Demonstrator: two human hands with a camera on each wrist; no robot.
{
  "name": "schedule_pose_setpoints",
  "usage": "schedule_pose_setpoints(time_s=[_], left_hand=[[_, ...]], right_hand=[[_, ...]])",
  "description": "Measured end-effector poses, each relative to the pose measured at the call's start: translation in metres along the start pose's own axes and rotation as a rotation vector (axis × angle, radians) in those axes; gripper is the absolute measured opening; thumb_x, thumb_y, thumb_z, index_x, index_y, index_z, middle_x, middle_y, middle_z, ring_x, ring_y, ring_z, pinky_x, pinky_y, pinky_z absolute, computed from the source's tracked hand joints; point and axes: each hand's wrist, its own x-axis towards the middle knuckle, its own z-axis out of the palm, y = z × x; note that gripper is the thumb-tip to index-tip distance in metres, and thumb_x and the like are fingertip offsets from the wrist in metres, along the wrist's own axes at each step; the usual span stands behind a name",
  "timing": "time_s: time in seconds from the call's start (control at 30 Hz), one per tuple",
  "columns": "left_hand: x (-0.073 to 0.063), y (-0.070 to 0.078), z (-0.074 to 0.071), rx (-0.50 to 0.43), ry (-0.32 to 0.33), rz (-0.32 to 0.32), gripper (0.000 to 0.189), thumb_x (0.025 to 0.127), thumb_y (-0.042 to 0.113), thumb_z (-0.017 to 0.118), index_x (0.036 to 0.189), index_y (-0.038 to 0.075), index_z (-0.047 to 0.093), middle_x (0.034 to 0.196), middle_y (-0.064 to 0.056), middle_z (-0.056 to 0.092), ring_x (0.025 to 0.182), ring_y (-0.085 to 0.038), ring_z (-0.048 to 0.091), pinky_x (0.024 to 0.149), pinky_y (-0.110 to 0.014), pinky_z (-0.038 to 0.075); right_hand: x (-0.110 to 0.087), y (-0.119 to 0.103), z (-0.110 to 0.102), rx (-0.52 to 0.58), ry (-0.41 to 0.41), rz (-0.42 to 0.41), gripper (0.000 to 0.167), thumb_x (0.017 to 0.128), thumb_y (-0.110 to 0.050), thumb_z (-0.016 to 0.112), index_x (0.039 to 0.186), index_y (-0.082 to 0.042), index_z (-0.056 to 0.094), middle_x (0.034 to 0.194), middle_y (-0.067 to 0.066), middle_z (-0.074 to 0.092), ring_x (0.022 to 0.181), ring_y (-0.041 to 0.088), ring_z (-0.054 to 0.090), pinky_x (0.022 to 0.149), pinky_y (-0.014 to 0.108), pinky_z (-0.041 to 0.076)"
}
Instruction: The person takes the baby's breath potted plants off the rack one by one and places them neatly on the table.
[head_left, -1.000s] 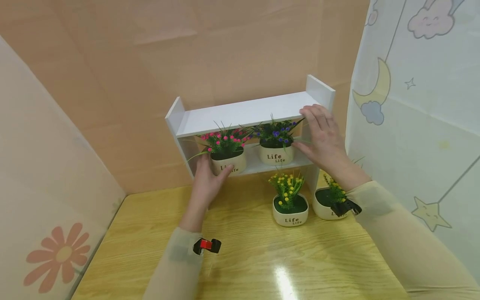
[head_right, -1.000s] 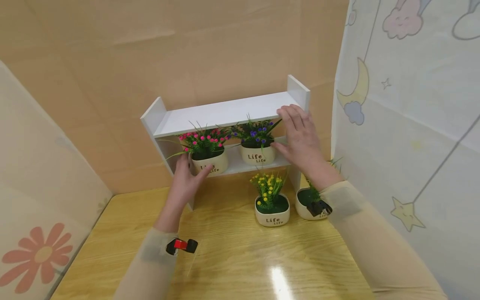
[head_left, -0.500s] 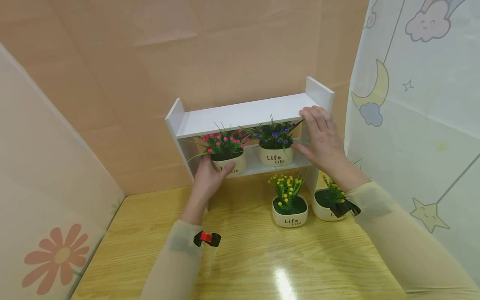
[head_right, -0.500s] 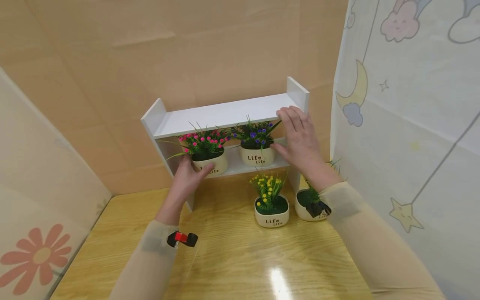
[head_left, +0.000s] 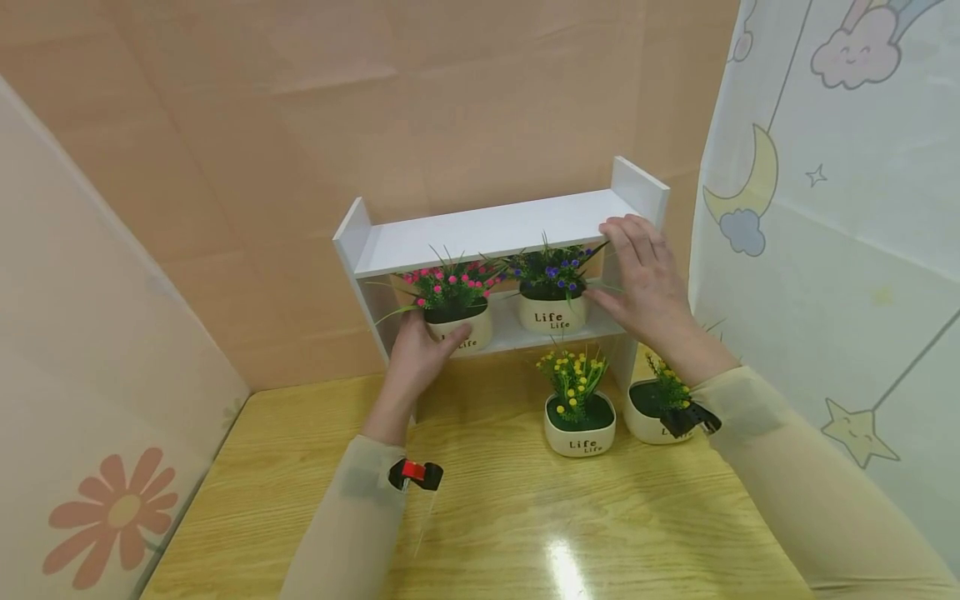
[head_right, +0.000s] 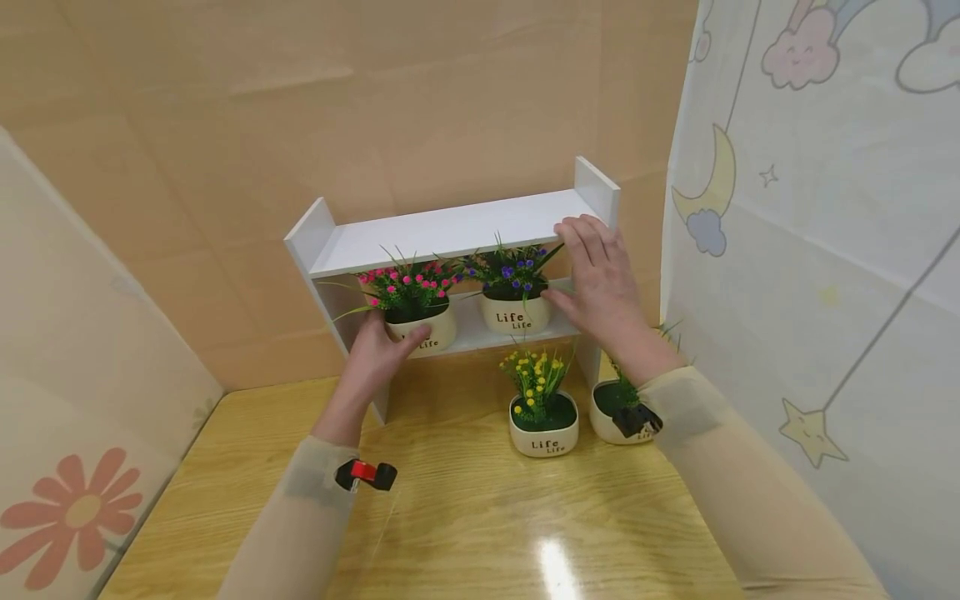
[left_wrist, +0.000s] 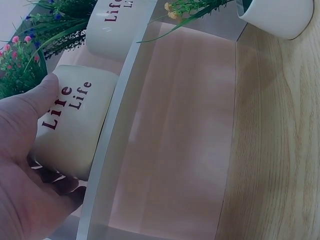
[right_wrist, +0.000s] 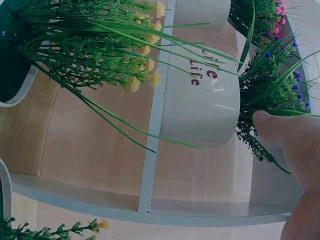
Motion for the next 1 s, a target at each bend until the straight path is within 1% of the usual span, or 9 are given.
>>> schedule_pose_setpoints(time_s=[0.13, 0.23, 0.4, 0.6, 0.8, 0.9, 1.0], left_hand=[[0.0, 0.001, 0.0, 0.012, 0.003, -0.022, 0.092, 0.098, 0.046, 0.084, 0.165, 0.003, 0.038, 0.157, -0.02, 0.051, 0.147, -0.04, 0.051, 0.122, -0.056, 0.042], [0.0, 0.001, 0.0, 0.019, 0.007, -0.02, 0.091, 0.098, 0.046, 0.085, 0.165, 0.002, 0.04, 0.156, -0.02, 0.052, 0.146, -0.04, 0.052, 0.122, -0.055, 0.042], [0.001, 0.001, -0.001, 0.011, 0.008, -0.006, 0.084, 0.098, 0.044, 0.086, 0.161, 0.006, 0.046, 0.152, -0.016, 0.059, 0.141, -0.036, 0.058, 0.119, -0.053, 0.046], [0.001, 0.001, -0.001, 0.02, 0.02, -0.018, 0.078, 0.096, 0.046, 0.087, 0.155, 0.007, 0.054, 0.146, -0.014, 0.067, 0.137, -0.035, 0.062, 0.115, -0.053, 0.049], [-0.003, 0.002, -0.002, -0.02, 0.032, 0.005, 0.075, 0.095, 0.04, 0.089, 0.155, 0.01, 0.055, 0.148, -0.01, 0.065, 0.14, -0.033, 0.06, 0.118, -0.054, 0.046], [-0.007, 0.003, -0.003, -0.036, 0.04, 0.019, 0.078, 0.094, 0.039, 0.091, 0.156, 0.01, 0.053, 0.15, -0.011, 0.063, 0.141, -0.033, 0.058, 0.118, -0.055, 0.046], [-0.01, 0.003, -0.004, -0.064, 0.046, 0.031, 0.079, 0.094, 0.037, 0.092, 0.157, 0.01, 0.053, 0.15, -0.009, 0.063, 0.14, -0.03, 0.059, 0.117, -0.053, 0.047]], right_hand=[[0.0, 0.0, 0.0, 0.0, -0.002, 0.002, 0.106, 0.079, -0.015, 0.102, 0.161, 0.001, 0.036, 0.164, 0.024, 0.038, 0.155, 0.045, 0.028, 0.134, 0.05, 0.016], [0.0, 0.0, 0.0, 0.001, -0.003, 0.003, 0.106, 0.079, -0.015, 0.102, 0.161, 0.001, 0.036, 0.164, 0.024, 0.038, 0.155, 0.046, 0.028, 0.134, 0.05, 0.016], [0.0, 0.0, 0.001, 0.003, -0.004, 0.001, 0.106, 0.079, -0.015, 0.102, 0.161, 0.001, 0.037, 0.164, 0.024, 0.038, 0.155, 0.046, 0.029, 0.134, 0.049, 0.016], [0.001, 0.001, 0.001, 0.0, -0.007, 0.002, 0.107, 0.079, -0.015, 0.102, 0.161, 0.001, 0.036, 0.164, 0.023, 0.038, 0.156, 0.045, 0.028, 0.134, 0.049, 0.015], [0.001, 0.001, 0.001, -0.002, -0.009, 0.005, 0.107, 0.079, -0.015, 0.102, 0.161, 0.0, 0.036, 0.164, 0.023, 0.038, 0.156, 0.045, 0.028, 0.134, 0.048, 0.015], [0.001, 0.0, 0.0, 0.0, -0.008, 0.01, 0.106, 0.079, -0.015, 0.102, 0.161, 0.001, 0.036, 0.164, 0.023, 0.038, 0.156, 0.044, 0.028, 0.134, 0.048, 0.015], [0.001, 0.0, 0.0, -0.001, -0.007, 0.009, 0.106, 0.079, -0.014, 0.102, 0.161, 0.001, 0.036, 0.164, 0.024, 0.038, 0.156, 0.045, 0.028, 0.134, 0.048, 0.015]])
